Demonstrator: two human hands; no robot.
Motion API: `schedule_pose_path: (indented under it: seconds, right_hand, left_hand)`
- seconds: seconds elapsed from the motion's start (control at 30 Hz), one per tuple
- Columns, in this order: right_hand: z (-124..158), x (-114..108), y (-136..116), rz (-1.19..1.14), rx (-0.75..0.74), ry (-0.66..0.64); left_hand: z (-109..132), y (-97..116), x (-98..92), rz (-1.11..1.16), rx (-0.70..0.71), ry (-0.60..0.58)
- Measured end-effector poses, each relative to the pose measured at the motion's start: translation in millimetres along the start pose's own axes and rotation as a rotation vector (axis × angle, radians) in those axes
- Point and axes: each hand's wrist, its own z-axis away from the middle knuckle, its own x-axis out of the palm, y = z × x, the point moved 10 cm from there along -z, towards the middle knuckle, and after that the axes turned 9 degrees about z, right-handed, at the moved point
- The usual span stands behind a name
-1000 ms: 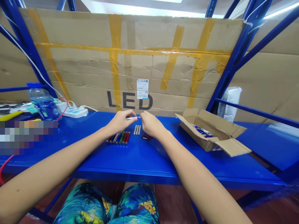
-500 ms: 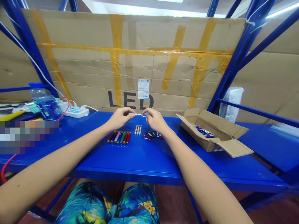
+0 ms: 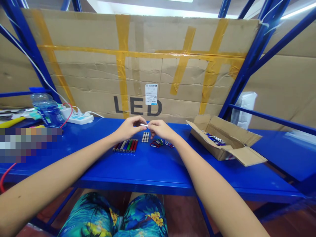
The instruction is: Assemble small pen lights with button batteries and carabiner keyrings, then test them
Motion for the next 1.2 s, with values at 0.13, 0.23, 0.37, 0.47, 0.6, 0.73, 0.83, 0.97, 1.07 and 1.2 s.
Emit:
schedule_pose_path:
  seconds: [0.13, 0.23, 0.37, 0.47, 0.6, 0.73, 0.83, 0.97, 1.07, 1.2]
  right_hand:
    - [-1.3, -10.4, 5.4, 0.060, 0.037, 0.110]
    - [0.2, -21.7, 4.4, 0.162, 0.047, 0.217]
    - [1.2, -25.2, 1.6, 0.163, 0.023, 0.253]
    - [1.3, -24.6, 0.6, 0.161, 0.021, 0.259]
    - [2.3, -24.6, -1.2, 0.203, 0.038, 0.274]
    - [3.3, -23.1, -2.5, 0.184, 0.042, 0.267]
    - [4.1, -23.3, -2.8, 0.198, 0.058, 0.274]
    - [4.8, -22.9, -5.3, 0.231, 0.050, 0.274]
    - [3.9, -21.3, -4.2, 0.181, 0.025, 0.256]
    - [1.0, -21.7, 2.9, 0.103, 0.022, 0.249]
  left_hand:
    - [-4.4, -12.5, -12.1, 0.354, -0.116, 0.105]
    - [-5.1, -22.1, -20.5, 0.710, -0.228, 0.177]
    - [-1.5, -29.0, -28.9, 0.890, -0.312, 0.255]
    - [0.4, -33.1, -27.1, 0.926, -0.340, 0.258]
    - [0.9, -36.9, -23.3, 0.923, -0.351, 0.242]
    - [0.9, -39.5, -22.3, 0.909, -0.361, 0.233]
    - [0.9, -40.4, -21.3, 0.900, -0.368, 0.223]
    - [0.8, -38.0, -18.6, 0.870, -0.359, 0.194]
    - [1.5, -37.0, -18.2, 0.844, -0.355, 0.197]
    - [1.6, -37.4, -16.7, 0.816, -0.354, 0.178]
